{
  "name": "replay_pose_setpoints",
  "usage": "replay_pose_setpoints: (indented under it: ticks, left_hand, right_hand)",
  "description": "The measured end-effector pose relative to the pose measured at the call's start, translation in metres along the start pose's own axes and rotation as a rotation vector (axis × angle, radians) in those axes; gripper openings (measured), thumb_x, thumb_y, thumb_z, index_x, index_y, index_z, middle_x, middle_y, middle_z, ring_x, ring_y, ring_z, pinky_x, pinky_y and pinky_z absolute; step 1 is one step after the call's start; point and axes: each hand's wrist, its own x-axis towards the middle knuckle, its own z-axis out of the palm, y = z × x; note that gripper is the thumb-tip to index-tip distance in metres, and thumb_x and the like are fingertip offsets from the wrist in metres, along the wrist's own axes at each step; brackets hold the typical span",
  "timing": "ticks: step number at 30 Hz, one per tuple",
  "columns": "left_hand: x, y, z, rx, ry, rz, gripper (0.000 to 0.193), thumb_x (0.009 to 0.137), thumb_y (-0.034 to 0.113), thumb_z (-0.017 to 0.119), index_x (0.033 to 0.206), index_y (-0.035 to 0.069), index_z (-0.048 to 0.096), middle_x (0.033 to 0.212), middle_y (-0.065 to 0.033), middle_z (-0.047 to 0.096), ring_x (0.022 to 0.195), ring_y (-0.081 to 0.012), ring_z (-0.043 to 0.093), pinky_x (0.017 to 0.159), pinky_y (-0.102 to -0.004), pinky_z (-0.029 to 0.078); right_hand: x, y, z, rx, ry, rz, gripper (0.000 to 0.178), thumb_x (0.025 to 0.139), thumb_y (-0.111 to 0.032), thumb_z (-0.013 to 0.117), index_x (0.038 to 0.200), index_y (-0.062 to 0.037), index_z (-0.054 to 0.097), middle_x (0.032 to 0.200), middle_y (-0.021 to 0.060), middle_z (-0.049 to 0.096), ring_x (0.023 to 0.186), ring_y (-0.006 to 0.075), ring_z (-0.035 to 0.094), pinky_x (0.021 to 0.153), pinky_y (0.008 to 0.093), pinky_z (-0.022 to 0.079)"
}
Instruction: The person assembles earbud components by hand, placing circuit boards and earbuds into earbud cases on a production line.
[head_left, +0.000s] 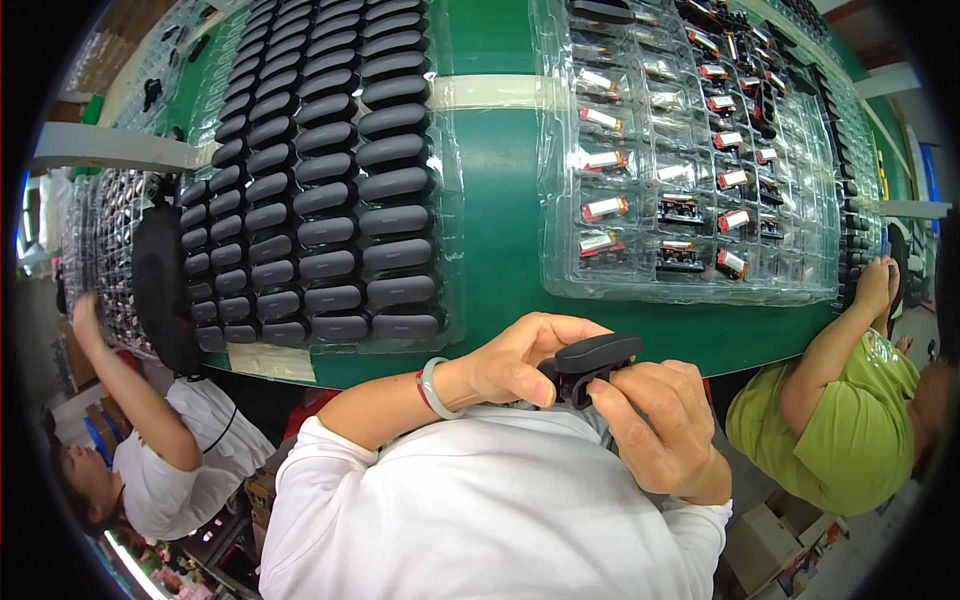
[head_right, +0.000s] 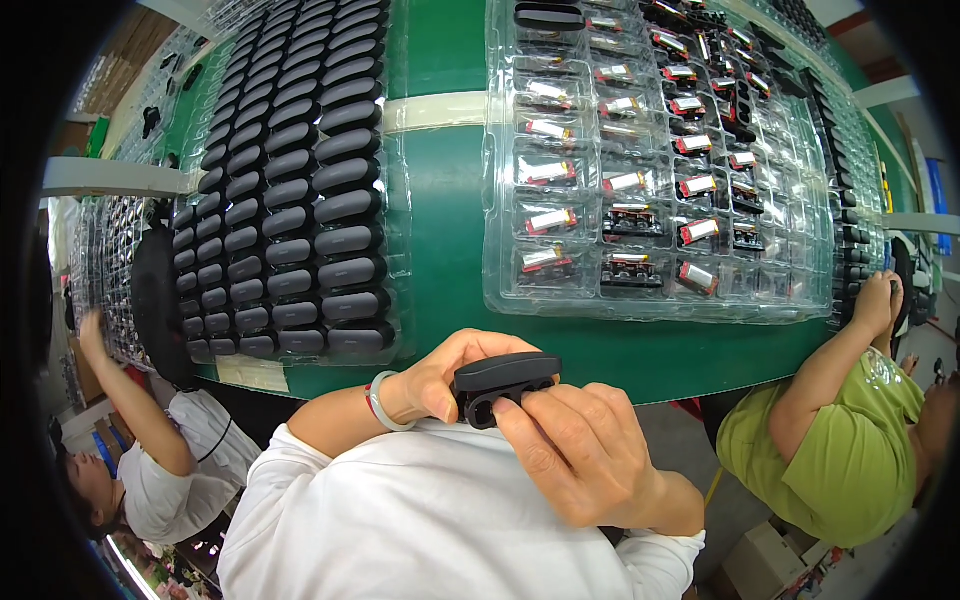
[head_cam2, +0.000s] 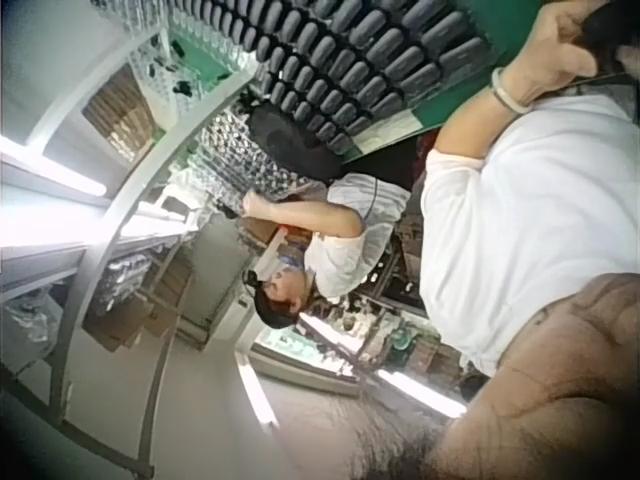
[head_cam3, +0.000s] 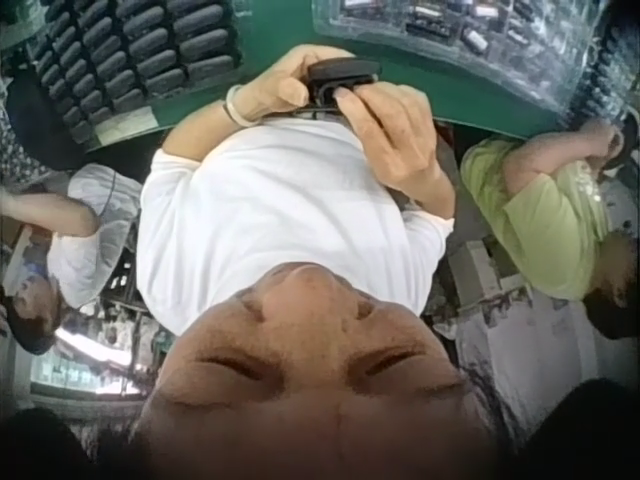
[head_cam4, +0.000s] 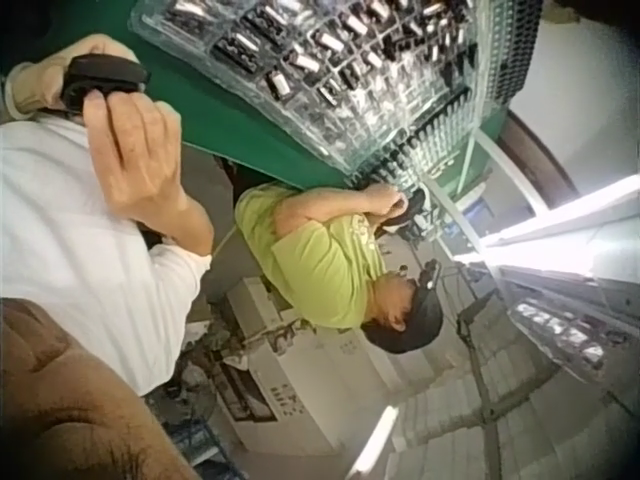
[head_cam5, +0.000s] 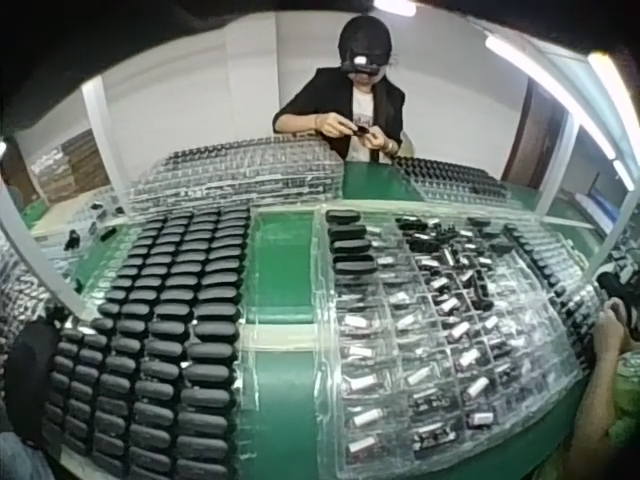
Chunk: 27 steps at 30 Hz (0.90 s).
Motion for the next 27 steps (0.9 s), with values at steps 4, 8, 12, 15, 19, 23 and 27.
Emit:
replay_pose_setpoints:
  ticks: [4, 8, 12, 15, 19, 23, 27]
  left_hand:
    - [0.001, 0.001, 0.000, 0.003, -0.020, -0.013, 0.090, 0.053, 0.040, 0.084, 0.122, -0.007, 0.048, 0.112, -0.0098, 0.058, 0.101, -0.0160, 0.056, 0.093, -0.0285, 0.042]
    - [0.002, 0.000, -0.002, -0.025, -0.015, -0.009, 0.090, 0.053, 0.040, 0.085, 0.122, -0.006, 0.048, 0.112, -0.0097, 0.058, 0.101, -0.0162, 0.056, 0.094, -0.0287, 0.042]
    - [0.001, 0.000, 0.000, -0.039, 0.009, -0.014, 0.091, 0.051, 0.041, 0.086, 0.120, -0.007, 0.049, 0.113, -0.0127, 0.058, 0.102, -0.0190, 0.057, 0.095, -0.0302, 0.042]
    - [0.001, 0.000, 0.001, -0.044, 0.026, -0.040, 0.093, 0.049, 0.042, 0.087, 0.118, -0.009, 0.050, 0.113, -0.0156, 0.058, 0.103, -0.0212, 0.058, 0.095, -0.0316, 0.042]
    - [0.000, 0.000, 0.000, -0.025, -0.025, -0.055, 0.093, 0.048, 0.040, 0.088, 0.117, -0.009, 0.050, 0.111, -0.0166, 0.058, 0.103, -0.0220, 0.058, 0.094, -0.0327, 0.043]
    - [0.000, -0.003, -0.001, -0.045, -0.100, 0.000, 0.086, 0.054, 0.030, 0.086, 0.121, -0.008, 0.048, 0.111, -0.0139, 0.059, 0.104, -0.0202, 0.057, 0.096, -0.0318, 0.042]
    - [0.001, -0.001, -0.003, -0.059, -0.100, -0.003, 0.086, 0.053, 0.027, 0.086, 0.121, -0.008, 0.048, 0.112, -0.0145, 0.059, 0.104, -0.0201, 0.057, 0.096, -0.0314, 0.042]
  right_hand:
    - [-0.003, 0.004, -0.001, 0.135, -0.015, 0.024, 0.034, 0.062, -0.005, 0.066, 0.095, -0.0012, 0.066, 0.088, 0.0100, 0.058, 0.077, 0.0202, 0.056, 0.058, 0.0309, 0.042]
    - [0.000, -0.002, 0.000, 0.035, -0.001, 0.016, 0.032, 0.063, -0.004, 0.067, 0.095, -0.0011, 0.066, 0.088, 0.0101, 0.058, 0.078, 0.0201, 0.056, 0.059, 0.0310, 0.043]
    - [0.001, -0.006, 0.000, -0.097, -0.011, -0.014, 0.029, 0.065, -0.005, 0.067, 0.094, -0.0006, 0.066, 0.087, 0.0102, 0.058, 0.078, 0.0202, 0.056, 0.059, 0.0308, 0.043]
    - [-0.002, -0.004, 0.000, -0.082, -0.002, -0.034, 0.028, 0.065, -0.005, 0.067, 0.092, -0.0005, 0.066, 0.088, 0.0103, 0.059, 0.079, 0.0204, 0.056, 0.060, 0.0306, 0.043]
    - [-0.012, 0.001, 0.003, 0.096, 0.049, -0.015, 0.027, 0.065, -0.005, 0.067, 0.091, -0.0007, 0.066, 0.088, 0.0101, 0.059, 0.079, 0.0205, 0.056, 0.060, 0.0309, 0.043]
    - [-0.011, -0.008, 0.002, -0.039, 0.049, -0.049, 0.023, 0.068, -0.006, 0.066, 0.091, -0.0021, 0.066, 0.087, 0.0097, 0.060, 0.079, 0.0201, 0.057, 0.063, 0.0306, 0.044]
    - [-0.010, -0.012, 0.001, -0.191, 0.034, -0.056, 0.020, 0.071, -0.008, 0.064, 0.091, -0.0044, 0.067, 0.087, 0.0088, 0.061, 0.079, 0.0188, 0.058, 0.064, 0.0303, 0.043]
